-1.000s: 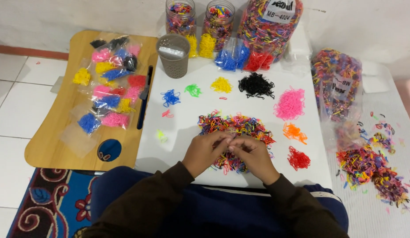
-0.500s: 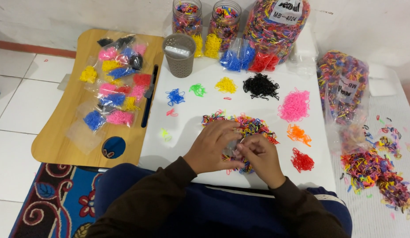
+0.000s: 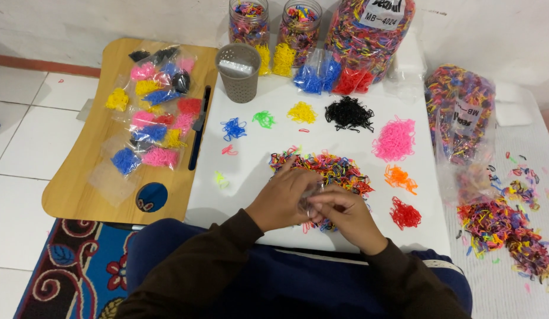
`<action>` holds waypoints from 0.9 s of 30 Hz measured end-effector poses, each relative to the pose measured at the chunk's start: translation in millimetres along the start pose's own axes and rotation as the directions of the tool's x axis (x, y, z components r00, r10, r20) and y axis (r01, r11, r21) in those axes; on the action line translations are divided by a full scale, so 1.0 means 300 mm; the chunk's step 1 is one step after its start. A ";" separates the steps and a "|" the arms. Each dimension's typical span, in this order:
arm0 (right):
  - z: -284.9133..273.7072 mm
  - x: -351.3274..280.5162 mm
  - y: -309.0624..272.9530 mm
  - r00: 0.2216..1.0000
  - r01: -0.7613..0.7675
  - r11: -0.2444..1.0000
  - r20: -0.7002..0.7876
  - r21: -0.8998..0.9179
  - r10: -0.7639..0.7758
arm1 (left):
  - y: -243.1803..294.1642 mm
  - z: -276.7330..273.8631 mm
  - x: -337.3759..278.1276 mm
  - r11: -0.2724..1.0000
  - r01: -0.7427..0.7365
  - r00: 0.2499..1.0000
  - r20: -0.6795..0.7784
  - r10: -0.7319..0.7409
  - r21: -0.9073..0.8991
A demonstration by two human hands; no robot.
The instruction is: The person sits on the floor and sorts a large pile of mixed-color rubber bands by hand into separate color piles on a white table. They then place the sorted black rubber bands into a small plastic bag.
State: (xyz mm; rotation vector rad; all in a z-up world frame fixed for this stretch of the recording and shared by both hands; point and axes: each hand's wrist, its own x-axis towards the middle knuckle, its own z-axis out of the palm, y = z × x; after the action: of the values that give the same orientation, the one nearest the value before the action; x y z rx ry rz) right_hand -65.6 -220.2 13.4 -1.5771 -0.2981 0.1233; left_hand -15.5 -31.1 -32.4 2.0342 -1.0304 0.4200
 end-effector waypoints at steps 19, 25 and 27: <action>-0.029 0.002 -0.014 0.918 0.335 0.619 0.099 -0.711 -0.383 | -0.018 0.025 -0.015 0.962 0.150 0.974 0.131 -0.183 0.230; -0.007 -0.002 -0.015 0.786 0.501 0.365 0.236 -0.785 -0.571 | 0.038 -0.072 0.031 0.919 0.388 0.898 0.253 -0.359 -0.074; 0.022 0.005 -0.053 0.870 0.435 0.600 0.142 -0.671 -0.472 | 0.046 -0.078 0.029 0.915 0.394 0.891 0.281 -0.356 -0.091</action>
State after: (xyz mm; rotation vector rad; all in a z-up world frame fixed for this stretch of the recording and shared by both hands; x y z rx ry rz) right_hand -67.7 -213.3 29.1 -2.1843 -0.7707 -0.4949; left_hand -19.6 -22.1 -5.7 2.1280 -0.7598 -0.1273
